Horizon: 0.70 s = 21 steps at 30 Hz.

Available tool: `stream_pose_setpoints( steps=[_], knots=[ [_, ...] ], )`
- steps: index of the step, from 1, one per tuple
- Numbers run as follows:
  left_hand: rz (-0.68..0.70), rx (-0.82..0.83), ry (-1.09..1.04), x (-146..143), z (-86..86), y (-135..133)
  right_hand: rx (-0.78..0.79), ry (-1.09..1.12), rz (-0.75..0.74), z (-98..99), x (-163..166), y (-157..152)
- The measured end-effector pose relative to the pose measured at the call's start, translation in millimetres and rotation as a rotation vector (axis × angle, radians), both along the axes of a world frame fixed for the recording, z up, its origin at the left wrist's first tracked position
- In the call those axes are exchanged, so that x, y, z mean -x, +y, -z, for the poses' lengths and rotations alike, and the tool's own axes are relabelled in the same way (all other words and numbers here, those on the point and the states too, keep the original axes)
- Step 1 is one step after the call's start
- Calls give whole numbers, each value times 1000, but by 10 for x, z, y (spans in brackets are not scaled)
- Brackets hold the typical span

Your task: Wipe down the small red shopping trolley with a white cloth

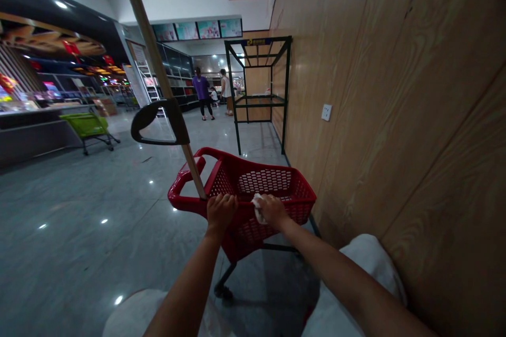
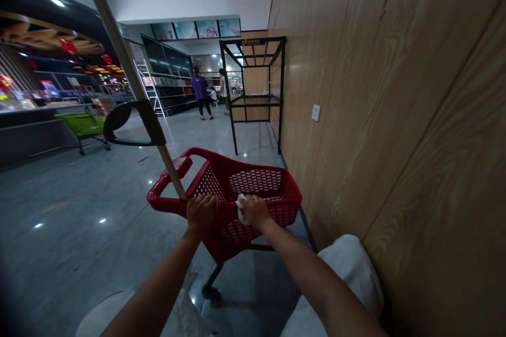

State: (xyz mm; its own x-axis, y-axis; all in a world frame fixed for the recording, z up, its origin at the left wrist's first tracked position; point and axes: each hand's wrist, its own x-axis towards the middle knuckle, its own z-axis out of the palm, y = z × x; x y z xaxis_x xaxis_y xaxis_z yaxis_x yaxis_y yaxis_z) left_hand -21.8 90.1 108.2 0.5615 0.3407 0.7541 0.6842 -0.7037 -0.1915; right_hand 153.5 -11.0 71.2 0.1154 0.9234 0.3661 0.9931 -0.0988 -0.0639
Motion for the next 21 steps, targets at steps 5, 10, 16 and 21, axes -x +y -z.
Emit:
stream_pose_setpoints(
  steps=[5,10,16,21],
  knots=[
    [-8,5,-52,-70,24,-8,23,-60,156,180,-583,-393],
    [-41,57,-95,-141,51,-65,-13,6,82,34,-221,-208],
    [10,117,-37,-104,46,-55,-183,101,-16,-167,586,264],
    [34,111,-31,-57,22,0,-108,73,-16,-71,221,36]
  ],
)
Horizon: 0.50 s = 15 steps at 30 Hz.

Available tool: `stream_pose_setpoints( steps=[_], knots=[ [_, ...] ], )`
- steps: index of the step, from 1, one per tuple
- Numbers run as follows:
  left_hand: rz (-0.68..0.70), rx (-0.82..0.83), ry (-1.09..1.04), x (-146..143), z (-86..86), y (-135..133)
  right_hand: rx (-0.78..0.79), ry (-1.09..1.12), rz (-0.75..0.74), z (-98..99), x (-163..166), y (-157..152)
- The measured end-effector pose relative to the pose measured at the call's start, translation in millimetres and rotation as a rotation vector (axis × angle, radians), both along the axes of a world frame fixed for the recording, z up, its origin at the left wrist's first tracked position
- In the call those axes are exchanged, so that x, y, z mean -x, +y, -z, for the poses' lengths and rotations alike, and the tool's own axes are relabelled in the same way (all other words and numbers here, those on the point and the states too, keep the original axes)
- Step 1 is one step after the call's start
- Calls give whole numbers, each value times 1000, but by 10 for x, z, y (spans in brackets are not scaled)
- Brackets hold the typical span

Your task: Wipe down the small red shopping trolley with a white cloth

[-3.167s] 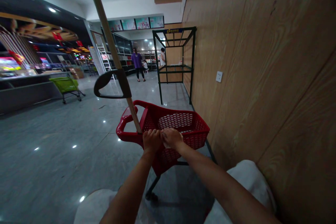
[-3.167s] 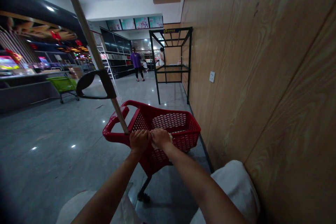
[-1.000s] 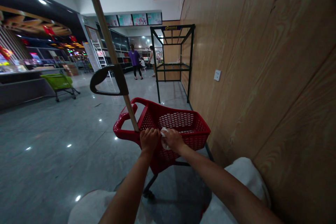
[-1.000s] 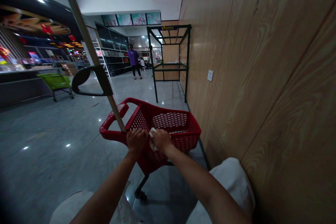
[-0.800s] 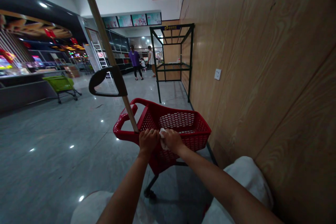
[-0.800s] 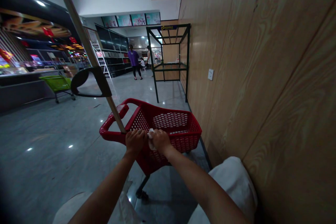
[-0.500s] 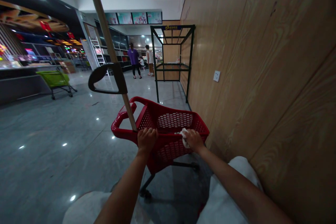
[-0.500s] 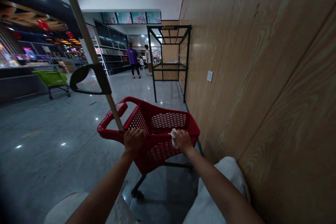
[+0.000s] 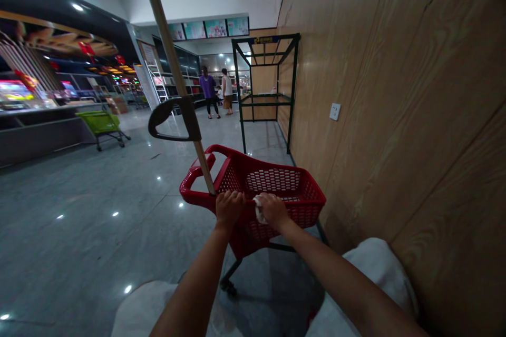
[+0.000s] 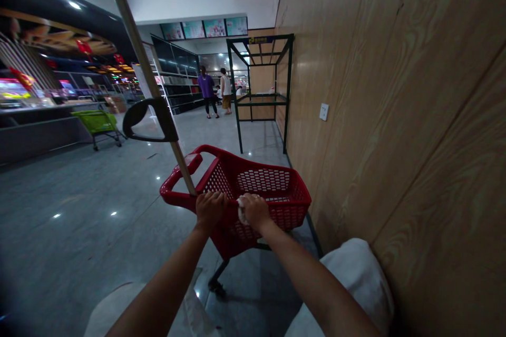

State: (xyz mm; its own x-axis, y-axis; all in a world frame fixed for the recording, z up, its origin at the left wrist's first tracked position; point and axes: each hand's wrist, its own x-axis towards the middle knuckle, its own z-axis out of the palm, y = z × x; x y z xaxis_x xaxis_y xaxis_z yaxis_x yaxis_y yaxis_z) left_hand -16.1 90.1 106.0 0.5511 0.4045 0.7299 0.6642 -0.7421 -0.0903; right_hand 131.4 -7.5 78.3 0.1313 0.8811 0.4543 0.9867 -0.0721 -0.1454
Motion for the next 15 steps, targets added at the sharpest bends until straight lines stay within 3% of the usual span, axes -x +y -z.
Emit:
stream_pose_setpoints(
  steps=[5,8,11,15],
  knots=[
    [-19,-41,-14,-27,0,-8,-2,-73,104,272,-761,-515],
    [-32,-55,-36,-64,4,-30,-5,-66,147,315,-909,-639],
    [-43,-29,-61,-92,2,-38,33,-38,151,219,-710,-520],
    [-19,15,-74,-87,2,-16,47,13,30,-6,-107,-111]
  ],
)
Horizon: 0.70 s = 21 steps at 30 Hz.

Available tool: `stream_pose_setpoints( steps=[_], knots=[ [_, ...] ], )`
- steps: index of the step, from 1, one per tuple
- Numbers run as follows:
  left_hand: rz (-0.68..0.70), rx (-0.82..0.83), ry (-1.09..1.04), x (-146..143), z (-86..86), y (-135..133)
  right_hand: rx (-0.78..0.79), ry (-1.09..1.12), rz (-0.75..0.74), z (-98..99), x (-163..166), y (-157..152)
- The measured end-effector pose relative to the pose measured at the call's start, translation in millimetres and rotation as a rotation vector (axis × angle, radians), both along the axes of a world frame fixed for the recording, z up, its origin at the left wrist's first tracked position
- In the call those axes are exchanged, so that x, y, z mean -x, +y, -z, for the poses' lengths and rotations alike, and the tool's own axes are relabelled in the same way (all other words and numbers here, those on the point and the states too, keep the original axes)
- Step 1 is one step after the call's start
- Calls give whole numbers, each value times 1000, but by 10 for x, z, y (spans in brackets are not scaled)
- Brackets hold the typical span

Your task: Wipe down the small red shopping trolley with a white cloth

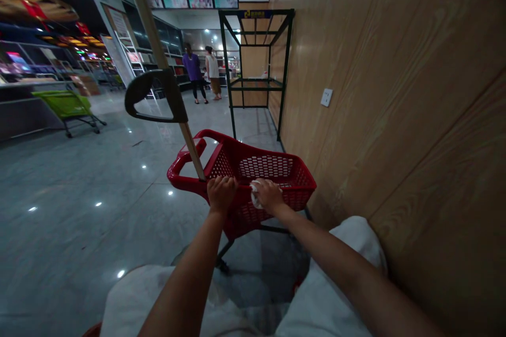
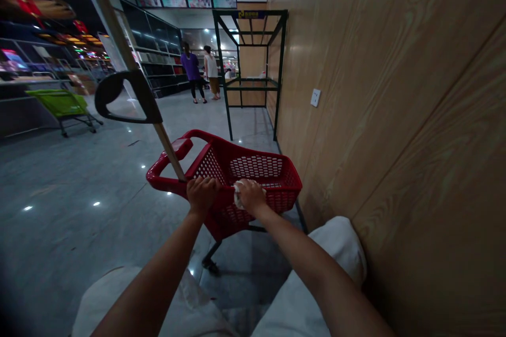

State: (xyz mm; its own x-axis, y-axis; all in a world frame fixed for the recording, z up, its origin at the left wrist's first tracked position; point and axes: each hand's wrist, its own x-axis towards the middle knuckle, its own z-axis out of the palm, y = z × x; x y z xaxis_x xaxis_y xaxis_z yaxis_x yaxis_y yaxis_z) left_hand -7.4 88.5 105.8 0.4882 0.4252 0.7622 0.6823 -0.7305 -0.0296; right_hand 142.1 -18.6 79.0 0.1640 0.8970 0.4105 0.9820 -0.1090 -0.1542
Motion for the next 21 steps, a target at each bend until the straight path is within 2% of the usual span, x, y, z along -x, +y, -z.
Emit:
stream_pose_setpoints(
  steps=[3,5,7,10,14,16,18,21],
  knots=[
    [-1,-17,26,35,7,29,-16,38,-13,-138,388,268],
    [-8,-37,55,62,9,49,-19,38,-9,-171,480,335],
    [-17,-59,77,81,6,66,-10,19,-21,-143,408,290],
    [-35,-105,87,84,-5,77,28,-22,-2,-7,45,34],
    [-23,-104,40,49,-11,65,60,-83,130,190,-566,-429],
    [-15,-88,17,27,-5,53,55,-92,184,227,-724,-558],
    [-17,-74,3,9,2,41,45,-74,188,207,-688,-539],
    [-11,-38,-11,2,3,28,3,-17,88,88,-287,-243]
  ],
)
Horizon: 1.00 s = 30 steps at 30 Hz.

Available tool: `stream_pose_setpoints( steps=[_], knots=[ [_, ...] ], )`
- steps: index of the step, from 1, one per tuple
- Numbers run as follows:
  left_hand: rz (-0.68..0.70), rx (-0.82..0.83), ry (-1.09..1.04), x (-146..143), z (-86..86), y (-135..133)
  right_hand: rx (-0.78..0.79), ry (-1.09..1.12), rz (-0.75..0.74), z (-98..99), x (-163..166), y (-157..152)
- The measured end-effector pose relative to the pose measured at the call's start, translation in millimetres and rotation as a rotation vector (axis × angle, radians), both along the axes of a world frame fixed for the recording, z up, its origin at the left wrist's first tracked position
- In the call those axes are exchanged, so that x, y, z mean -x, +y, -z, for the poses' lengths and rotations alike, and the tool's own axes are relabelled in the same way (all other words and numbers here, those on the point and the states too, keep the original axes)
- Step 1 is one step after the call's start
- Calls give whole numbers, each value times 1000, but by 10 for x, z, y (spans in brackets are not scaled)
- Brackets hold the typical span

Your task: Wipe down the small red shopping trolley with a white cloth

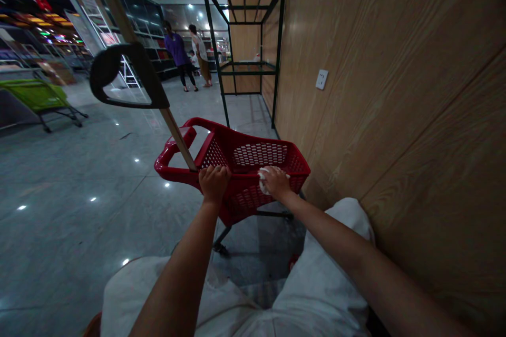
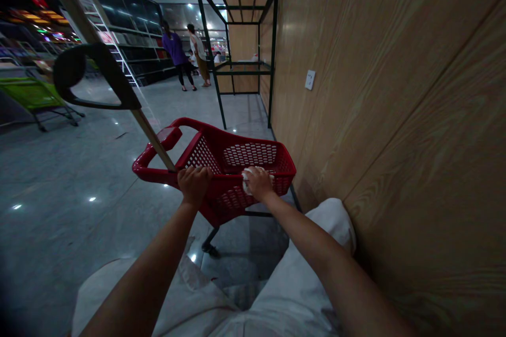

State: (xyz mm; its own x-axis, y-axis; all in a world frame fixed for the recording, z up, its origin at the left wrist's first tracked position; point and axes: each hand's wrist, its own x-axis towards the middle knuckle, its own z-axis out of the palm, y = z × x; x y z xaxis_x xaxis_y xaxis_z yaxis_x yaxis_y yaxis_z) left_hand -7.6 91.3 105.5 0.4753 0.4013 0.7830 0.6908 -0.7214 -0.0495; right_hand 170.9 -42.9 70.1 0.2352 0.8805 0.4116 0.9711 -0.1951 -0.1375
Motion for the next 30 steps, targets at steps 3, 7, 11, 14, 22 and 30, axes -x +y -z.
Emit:
stream_pose_setpoints(
  steps=[3,7,11,14,22,30],
  knots=[
    [27,64,5,28,-20,0,-79,51,-101,-161,550,410],
    [49,96,48,96,-55,30,-60,65,-85,-269,852,639],
    [52,74,60,125,-58,66,26,7,-89,-134,458,368],
    [57,84,46,103,-40,66,50,-30,-4,36,0,20],
    [32,60,-9,6,-17,-7,4,-24,74,70,-101,-107],
    [50,76,66,91,-59,4,-60,19,-85,-226,840,691]
  ],
)
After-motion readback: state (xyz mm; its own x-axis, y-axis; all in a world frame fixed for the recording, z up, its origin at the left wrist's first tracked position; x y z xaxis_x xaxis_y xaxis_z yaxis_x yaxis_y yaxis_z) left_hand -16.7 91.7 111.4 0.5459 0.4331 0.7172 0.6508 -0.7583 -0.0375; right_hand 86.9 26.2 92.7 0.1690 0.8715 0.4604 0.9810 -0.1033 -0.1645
